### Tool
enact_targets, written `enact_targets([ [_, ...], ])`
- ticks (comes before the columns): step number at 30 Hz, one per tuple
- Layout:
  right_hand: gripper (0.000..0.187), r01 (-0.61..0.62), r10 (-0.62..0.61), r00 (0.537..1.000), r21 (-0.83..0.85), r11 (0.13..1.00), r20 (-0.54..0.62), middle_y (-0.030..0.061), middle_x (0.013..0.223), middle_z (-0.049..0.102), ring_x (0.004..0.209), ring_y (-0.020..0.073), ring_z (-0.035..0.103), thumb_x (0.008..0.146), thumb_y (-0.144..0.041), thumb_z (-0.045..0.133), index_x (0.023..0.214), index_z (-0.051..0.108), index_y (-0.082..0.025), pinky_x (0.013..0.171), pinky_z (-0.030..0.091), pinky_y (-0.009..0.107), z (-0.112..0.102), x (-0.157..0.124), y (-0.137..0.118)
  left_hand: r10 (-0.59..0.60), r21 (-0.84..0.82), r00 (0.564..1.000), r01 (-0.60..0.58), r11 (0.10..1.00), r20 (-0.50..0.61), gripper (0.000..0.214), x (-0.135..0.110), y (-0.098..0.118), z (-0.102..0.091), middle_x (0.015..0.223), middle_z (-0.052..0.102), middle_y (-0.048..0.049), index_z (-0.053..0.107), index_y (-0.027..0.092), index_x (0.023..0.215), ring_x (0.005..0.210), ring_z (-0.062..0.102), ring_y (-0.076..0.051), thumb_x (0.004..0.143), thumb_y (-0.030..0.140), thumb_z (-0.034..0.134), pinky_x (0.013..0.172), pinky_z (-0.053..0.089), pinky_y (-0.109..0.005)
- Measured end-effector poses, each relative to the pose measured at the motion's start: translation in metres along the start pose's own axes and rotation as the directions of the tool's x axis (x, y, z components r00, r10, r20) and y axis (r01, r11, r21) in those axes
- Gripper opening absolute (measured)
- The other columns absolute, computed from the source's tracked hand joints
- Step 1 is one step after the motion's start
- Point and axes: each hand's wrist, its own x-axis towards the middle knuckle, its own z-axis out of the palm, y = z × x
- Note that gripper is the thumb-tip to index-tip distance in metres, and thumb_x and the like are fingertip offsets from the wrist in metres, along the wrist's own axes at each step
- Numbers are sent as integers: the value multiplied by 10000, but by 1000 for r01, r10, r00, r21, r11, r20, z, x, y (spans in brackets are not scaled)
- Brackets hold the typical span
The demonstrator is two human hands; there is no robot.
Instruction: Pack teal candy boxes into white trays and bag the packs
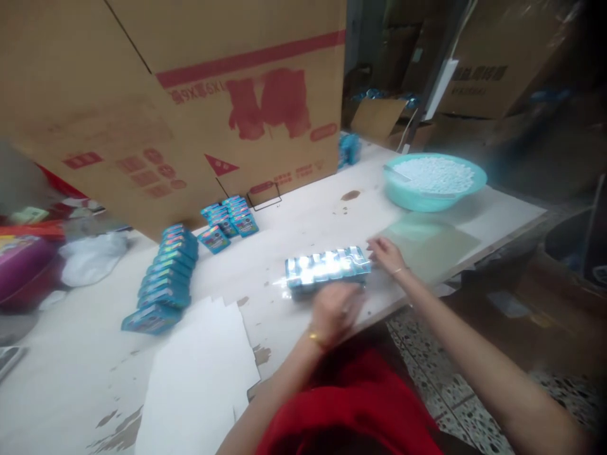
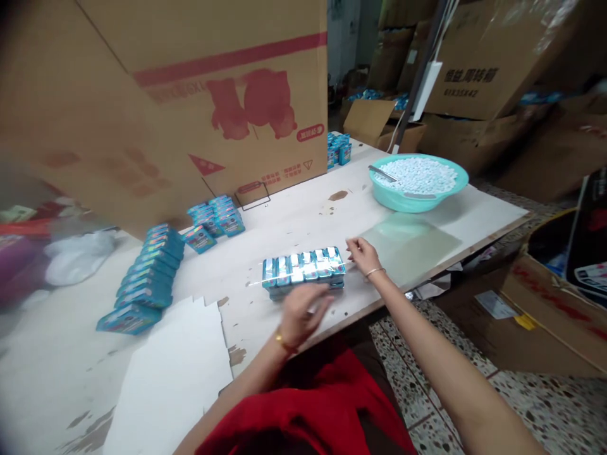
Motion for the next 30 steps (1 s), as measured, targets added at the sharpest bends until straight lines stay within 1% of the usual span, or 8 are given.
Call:
enact_targets([
  [2, 599, -125, 122, 992, 105, 987, 31, 44, 752, 617, 562, 122, 579, 733, -746, 464, 855, 592, -174, 499, 465, 230, -10, -19, 1, -218, -82, 934, 203, 976, -283, 224, -5, -19, -35, 909, 657, -69, 613, 186, 1004, 862, 601, -167, 846, 337, 563, 785, 478, -309],
  [4, 623, -180, 167, 982, 159, 971, 91, 63, 787, 639, 629, 139, 610, 753, -757, 423, 878, 602, -174, 541, 488, 233, -11, -38, -2, -556, -255, 701, 496, 830, -446, 328, -11, -47, -65, 952, 642, -85, 616, 169, 1007, 870, 597, -176, 867, 440, 497, 769, 488, -324],
  [6, 629, -192, 171, 976, 162, 968, 133, 69, 863, 655, 723, 162, 627, 761, -754, 413, 929, 611, -181, 617, 506, 254, -7, -52, -7, -822, -504, 477, 650, 568, -312, 484, -16, -74, -82, 1017, 645, -113, 629, 140, 1004, 920, 610, -191, 873, 548, 405, 783, 499, -329],
  [8, 641, -187, 168, 973, 113, 976, 161, 68, 931, 658, 818, 191, 626, 769, -745, 406, 990, 622, -182, 702, 506, 290, -3, -59, -12, -924, -648, 383, 702, 297, -9, 611, -20, -93, -86, 1013, 665, -132, 648, 113, 982, 945, 627, -199, 862, 625, 337, 833, 498, -327],
  [10, 648, -157, 147, 971, 37, 987, 188, 65, 961, 659, 906, 220, 607, 770, -730, 416, 1014, 639, -173, 788, 483, 328, 0, -62, -17, -896, -670, 362, 735, 104, 258, 693, -23, -103, -84, 955, 692, -147, 665, 94, 960, 921, 646, -206, 849, 669, 295, 857, 495, -324],
  [13, 623, -114, 125, 962, -59, 992, 244, 53, 923, 670, 959, 250, 580, 764, -702, 452, 960, 677, -155, 867, 435, 365, 2, -64, -21, -840, -617, 334, 787, -1, 427, 760, -25, -109, -81, 902, 709, -169, 683, 73, 924, 892, 660, -229, 827, 708, 275, 829, 505, -330],
  [20, 598, -179, 186, 956, -54, 982, 228, 62, 986, 688, 1021, 264, 574, 784, -670, 453, 960, 706, -157, 944, 384, 380, 8, -69, -25, -763, -574, 343, 817, -45, 548, 754, -21, -110, -86, 1003, 704, -145, 694, 104, 964, 970, 643, -241, 821, 717, 280, 831, 501, -322],
  [30, 557, -205, 199, 967, 27, 978, 159, 71, 1096, 663, 1099, 276, 545, 811, -608, 426, 990, 690, -151, 978, 365, 370, 14, -61, -29, -774, -628, 350, 774, -78, 528, 775, -18, -100, -91, 1050, 674, -177, 673, 102, 892, 1096, 576, -303, 777, 765, 289, 846, 527, -436],
])
